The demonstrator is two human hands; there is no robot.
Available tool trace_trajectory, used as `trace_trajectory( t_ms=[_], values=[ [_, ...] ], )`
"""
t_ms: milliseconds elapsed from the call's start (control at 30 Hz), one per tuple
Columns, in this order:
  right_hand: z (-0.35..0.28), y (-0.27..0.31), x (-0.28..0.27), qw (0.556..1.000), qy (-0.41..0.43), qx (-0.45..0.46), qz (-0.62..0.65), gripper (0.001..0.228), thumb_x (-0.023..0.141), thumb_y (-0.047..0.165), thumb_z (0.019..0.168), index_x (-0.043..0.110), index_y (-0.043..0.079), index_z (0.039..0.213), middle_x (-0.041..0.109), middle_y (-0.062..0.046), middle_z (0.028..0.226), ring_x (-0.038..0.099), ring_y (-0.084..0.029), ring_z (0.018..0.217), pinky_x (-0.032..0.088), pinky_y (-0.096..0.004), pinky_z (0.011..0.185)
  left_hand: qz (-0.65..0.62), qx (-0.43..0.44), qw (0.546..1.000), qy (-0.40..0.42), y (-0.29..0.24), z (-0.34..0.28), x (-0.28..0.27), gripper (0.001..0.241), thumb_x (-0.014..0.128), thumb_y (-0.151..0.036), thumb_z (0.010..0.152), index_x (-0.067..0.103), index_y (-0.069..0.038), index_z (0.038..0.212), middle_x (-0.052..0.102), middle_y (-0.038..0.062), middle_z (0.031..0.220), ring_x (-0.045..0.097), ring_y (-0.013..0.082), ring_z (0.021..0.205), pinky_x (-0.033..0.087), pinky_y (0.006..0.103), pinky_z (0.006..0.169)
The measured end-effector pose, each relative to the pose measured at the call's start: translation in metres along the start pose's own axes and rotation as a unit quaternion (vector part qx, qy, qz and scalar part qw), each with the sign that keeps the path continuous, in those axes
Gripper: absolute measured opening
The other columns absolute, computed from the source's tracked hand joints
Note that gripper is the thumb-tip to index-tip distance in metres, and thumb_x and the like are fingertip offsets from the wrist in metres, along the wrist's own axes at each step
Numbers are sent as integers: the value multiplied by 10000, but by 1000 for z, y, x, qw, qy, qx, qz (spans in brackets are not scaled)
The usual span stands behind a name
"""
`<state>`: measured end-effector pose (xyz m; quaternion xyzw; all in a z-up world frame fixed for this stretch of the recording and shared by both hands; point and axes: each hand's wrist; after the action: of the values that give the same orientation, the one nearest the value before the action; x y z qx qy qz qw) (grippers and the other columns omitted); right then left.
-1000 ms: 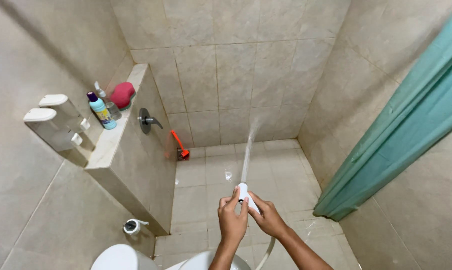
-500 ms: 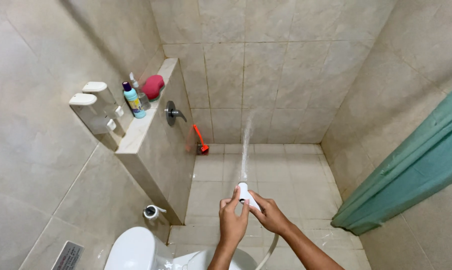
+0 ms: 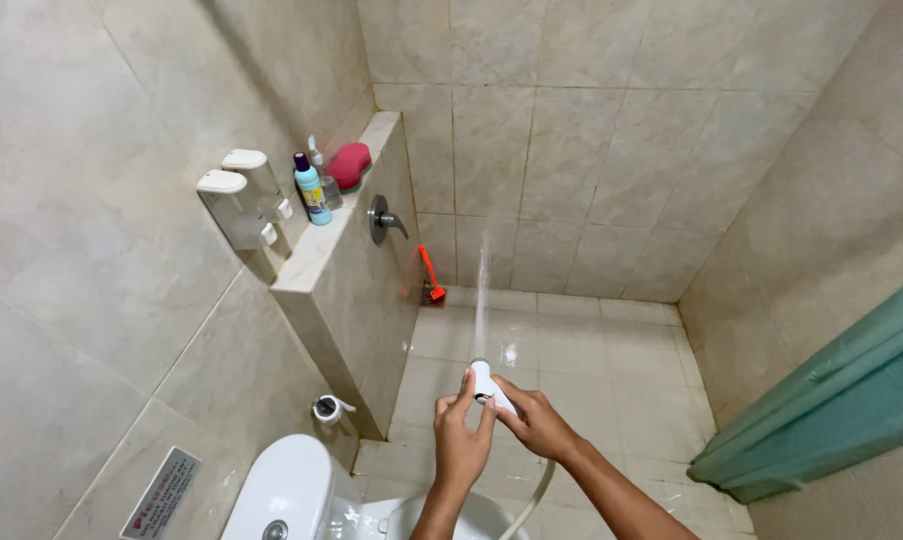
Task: The person uses a handheld bidet sprayer to rinse the toilet bowl, the surrounding floor tiles, and the shower curtain. The camera angle shifts frequently as the person directs the water stream across different surfaces in the bathroom.
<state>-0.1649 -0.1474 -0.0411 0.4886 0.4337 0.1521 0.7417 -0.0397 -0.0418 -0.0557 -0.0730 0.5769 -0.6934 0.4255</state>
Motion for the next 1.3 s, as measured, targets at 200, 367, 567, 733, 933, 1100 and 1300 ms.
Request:
trace_trajectory(
  t_ms=[200,367,567,733,933,1100,1300],
  values=[
    [16,14,-1,999,32,-26,-17,543,640,184,970,494,125,1490,689,-166,798,550,-230,627,498,-380,631,21,5,999,-30,1,5,-9,633,727,-251,902,526,-74,1475,724,138,1241,584,254,984,519,358,850],
    [32,19,0,995,53,-79,-21,520,630,199,988,486,111,1481,729,-184,900,616,-278,674,526,-399,686,16,44,996,-74,2,7,-17,631,717,-218,918,503,-42,1485,701,170,1287,592,265,1014,515,362,885],
    [52,44,-3,989,76,-127,-17,505,630,203,990,494,113,1468,757,-197,1025,704,-326,803,551,-420,761,16,-14,995,-95,-8,18,-32,647,732,-209,903,516,-80,1500,711,156,1110,613,248,1023,520,351,891],
    [72,57,-3,988,91,-118,-43,541,640,221,975,482,129,1484,755,-195,1069,718,-359,835,548,-424,765,10,34,991,-131,-12,30,-45,627,726,-194,907,526,-65,1486,730,127,1205,619,250,1030,518,362,898],
    [92,64,-2,977,78,-197,-37,519,640,201,991,490,99,1478,746,-208,1098,714,-379,883,558,-423,795,15,54,987,-153,-23,43,-58,619,727,-189,904,536,-64,1479,694,122,1312,615,254,1069,519,366,919],
    [100,71,-1,975,67,-211,-34,533,639,200,983,482,104,1483,749,-199,1103,731,-381,892,564,-420,801,19,65,985,-161,-27,51,-66,616,724,-178,909,531,-75,1485,637,97,1429,613,252,1095,514,370,947],
    [107,64,1,967,53,-243,-56,553,668,213,976,485,94,1484,735,-220,1124,709,-424,930,564,-440,800,5,76,984,-162,-22,53,-68,621,733,-169,900,533,-86,1482,632,91,1443,617,239,1093,521,362,944]
  ],
)
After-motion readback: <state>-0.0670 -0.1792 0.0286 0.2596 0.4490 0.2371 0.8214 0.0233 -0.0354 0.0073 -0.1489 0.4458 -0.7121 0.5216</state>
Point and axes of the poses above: each hand's wrist, its own z-axis towards the middle knuckle, its own x-axis out of the palm, y = z × x
